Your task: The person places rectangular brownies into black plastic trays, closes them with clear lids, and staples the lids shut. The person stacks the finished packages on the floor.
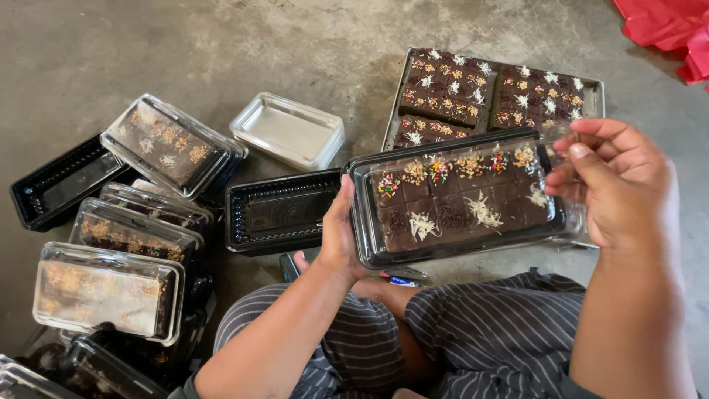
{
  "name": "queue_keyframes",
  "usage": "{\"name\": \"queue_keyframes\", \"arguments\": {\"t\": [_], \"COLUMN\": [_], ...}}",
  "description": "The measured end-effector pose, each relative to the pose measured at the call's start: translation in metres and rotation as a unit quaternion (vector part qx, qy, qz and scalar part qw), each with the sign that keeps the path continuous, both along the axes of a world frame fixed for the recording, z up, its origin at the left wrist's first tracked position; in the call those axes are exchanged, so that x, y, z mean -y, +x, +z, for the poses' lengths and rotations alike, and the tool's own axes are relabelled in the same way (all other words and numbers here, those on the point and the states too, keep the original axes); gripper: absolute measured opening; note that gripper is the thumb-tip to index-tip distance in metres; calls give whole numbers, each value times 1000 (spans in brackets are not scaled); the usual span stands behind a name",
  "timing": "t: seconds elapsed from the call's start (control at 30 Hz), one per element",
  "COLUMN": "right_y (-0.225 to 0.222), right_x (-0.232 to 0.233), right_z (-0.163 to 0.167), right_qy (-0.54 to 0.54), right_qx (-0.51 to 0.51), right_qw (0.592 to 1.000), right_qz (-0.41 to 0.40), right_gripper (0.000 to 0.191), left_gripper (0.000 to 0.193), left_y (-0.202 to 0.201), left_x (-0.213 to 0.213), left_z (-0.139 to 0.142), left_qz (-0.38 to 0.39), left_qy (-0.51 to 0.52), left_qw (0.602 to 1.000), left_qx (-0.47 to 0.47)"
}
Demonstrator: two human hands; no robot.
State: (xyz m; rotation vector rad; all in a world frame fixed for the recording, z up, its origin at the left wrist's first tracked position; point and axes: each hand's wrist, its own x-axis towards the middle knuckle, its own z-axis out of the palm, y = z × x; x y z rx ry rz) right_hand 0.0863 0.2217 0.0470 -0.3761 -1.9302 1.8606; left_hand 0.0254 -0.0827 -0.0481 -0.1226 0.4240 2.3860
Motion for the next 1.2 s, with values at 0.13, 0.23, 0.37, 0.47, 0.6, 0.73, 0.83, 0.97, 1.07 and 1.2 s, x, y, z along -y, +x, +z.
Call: {"name": "queue_keyframes", "arguments": {"t": [0.13, 0.23, 0.37, 0.47, 0.6, 0.73, 0.83, 0.97, 1.07, 1.2], "right_y": [-1, -6, -12, -16, -20, -20, -24, -28, -29, -28], "right_x": [-1, -3, -6, -5, -3, -2, -2, -5, -10, -16], "right_z": [-7, -15, -25, -30, -32, -37, -45, -55, -58, -57], "right_qy": [60, 93, 80, 72, 53, 47, 76, 138, 145, 66], "right_qx": [-13, -30, -49, -65, -36, -44, -34, 7, 45, 93], "right_qw": [998, 995, 993, 993, 994, 994, 991, 982, 984, 993], "right_qz": [-15, -38, -68, -67, -88, -90, -101, -127, -91, -13], "right_gripper": [16, 15, 14, 17, 21, 22, 24, 21, 20, 24], "left_gripper": [72, 72, 68, 67, 63, 63, 64, 65, 69, 71], "left_y": [0, 1, 3, 2, 2, 6, 8, 11, 11, 8], "left_x": [0, 1, -1, -1, -1, -1, -2, -4, -4, -2], "left_z": [2, 3, -1, -8, -19, -19, -11, -1, 2, 0], "left_qz": [12, -10, 3, 13, 35, 26, 24, 39, 31, 16], "left_qy": [-27, -33, -29, -18, 11, -5, -23, -60, -62, -57], "left_qw": [1000, 999, 999, 999, 998, 998, 999, 997, 997, 998], "left_qx": [-7, 1, -20, -28, -52, -53, -38, -19, -19, -27]}}
